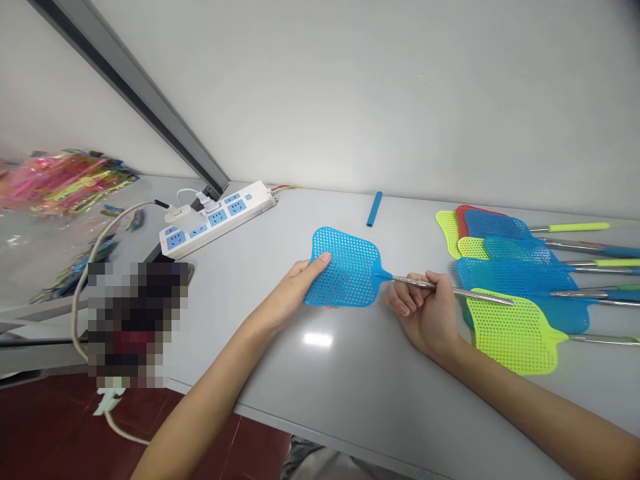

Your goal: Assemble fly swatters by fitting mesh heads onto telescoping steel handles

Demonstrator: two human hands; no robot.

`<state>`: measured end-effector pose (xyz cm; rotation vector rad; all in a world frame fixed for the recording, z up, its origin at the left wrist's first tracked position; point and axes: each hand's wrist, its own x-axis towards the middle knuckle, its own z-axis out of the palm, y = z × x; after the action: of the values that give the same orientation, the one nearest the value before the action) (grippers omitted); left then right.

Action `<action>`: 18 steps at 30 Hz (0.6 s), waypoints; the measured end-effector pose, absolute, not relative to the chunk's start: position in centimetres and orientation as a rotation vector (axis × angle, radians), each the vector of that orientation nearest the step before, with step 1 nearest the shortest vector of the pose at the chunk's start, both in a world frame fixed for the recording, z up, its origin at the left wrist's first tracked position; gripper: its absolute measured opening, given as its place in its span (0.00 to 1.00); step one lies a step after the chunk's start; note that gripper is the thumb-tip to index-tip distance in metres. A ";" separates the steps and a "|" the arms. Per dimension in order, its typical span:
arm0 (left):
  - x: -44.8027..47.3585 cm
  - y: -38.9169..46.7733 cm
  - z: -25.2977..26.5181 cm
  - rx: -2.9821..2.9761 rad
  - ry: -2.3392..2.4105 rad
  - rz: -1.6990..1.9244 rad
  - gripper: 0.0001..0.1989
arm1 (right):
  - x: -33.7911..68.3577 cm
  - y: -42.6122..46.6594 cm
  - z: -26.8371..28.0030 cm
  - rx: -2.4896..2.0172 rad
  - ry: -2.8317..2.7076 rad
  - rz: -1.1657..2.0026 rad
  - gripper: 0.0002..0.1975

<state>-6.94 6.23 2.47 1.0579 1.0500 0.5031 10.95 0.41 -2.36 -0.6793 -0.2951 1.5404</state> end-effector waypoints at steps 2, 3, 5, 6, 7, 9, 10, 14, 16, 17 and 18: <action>-6.9 6.2 2.3 1.046 1.052 0.515 0.21 | 11.0 0.4 -2.4 -0.681 -0.296 1.546 0.20; -6.9 6.3 2.2 1.041 1.052 0.522 0.20 | 11.0 0.4 -2.4 -0.682 -0.296 1.549 0.20; -6.9 6.3 2.1 1.032 1.052 0.530 0.20 | 11.0 0.4 -2.4 -0.682 -0.296 1.550 0.20; -6.9 6.3 2.1 1.029 1.051 0.532 0.20 | 11.0 0.4 -2.4 -0.683 -0.296 1.552 0.20; -6.9 6.3 2.0 1.026 1.052 0.531 0.20 | 11.0 0.4 -2.4 -0.685 -0.295 1.551 0.20; -6.9 6.3 2.0 1.024 1.057 0.526 0.20 | 11.0 0.5 -2.3 -0.691 -0.295 1.550 0.20; -6.9 6.3 2.0 1.024 1.060 0.525 0.20 | 11.0 0.5 -2.3 -0.694 -0.296 1.552 0.20; -6.9 6.3 2.1 1.036 1.066 0.541 0.20 | 11.0 0.5 -2.2 -0.693 -0.301 1.557 0.20; -6.9 6.3 2.0 1.042 1.069 0.540 0.20 | 11.0 0.5 -2.2 -0.693 -0.299 1.561 0.20; -6.9 6.3 2.0 1.043 1.070 0.537 0.20 | 11.0 0.5 -2.2 -0.694 -0.298 1.563 0.20; -6.9 6.3 2.0 1.043 1.070 0.535 0.20 | 11.1 0.5 -2.2 -0.696 -0.297 1.565 0.20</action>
<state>-6.91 6.29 2.00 1.0430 1.0703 0.5354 11.05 0.50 -2.17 -0.6959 -0.2966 1.5646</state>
